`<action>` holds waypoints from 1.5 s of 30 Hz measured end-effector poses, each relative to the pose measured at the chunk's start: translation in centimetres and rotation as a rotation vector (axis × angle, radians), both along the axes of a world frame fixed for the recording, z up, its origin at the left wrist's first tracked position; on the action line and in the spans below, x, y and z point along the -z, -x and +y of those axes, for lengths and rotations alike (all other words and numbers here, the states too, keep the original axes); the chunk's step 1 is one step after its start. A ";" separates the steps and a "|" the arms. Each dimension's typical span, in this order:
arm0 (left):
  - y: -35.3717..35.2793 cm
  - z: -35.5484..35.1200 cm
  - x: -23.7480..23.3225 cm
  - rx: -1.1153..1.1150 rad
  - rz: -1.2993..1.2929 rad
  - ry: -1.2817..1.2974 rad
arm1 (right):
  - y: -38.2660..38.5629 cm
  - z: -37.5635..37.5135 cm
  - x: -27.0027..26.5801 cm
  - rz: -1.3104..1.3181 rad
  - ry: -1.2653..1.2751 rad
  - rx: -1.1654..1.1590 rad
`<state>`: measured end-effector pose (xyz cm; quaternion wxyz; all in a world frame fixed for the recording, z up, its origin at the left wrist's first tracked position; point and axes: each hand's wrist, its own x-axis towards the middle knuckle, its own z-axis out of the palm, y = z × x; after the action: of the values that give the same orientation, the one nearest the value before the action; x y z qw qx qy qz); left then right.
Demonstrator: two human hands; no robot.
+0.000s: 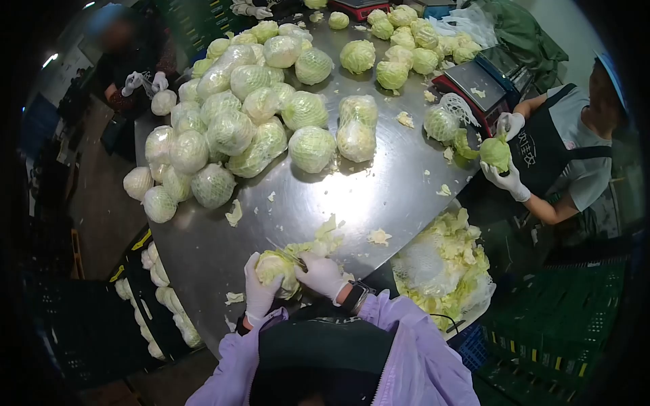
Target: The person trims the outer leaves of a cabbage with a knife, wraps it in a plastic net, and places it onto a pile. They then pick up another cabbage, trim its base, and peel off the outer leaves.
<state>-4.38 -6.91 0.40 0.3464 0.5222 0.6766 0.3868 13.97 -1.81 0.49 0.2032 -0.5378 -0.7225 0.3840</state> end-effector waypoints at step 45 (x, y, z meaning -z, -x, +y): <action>-5.5 5.0 -3.9 0.577 -0.612 -0.027 | -11.4 -2.5 -10.1 0.690 0.595 0.185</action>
<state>1.10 -1.90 4.28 0.6185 0.5557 0.3633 0.4202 25.37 -4.35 10.62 0.3023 -0.4757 -0.4200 0.7113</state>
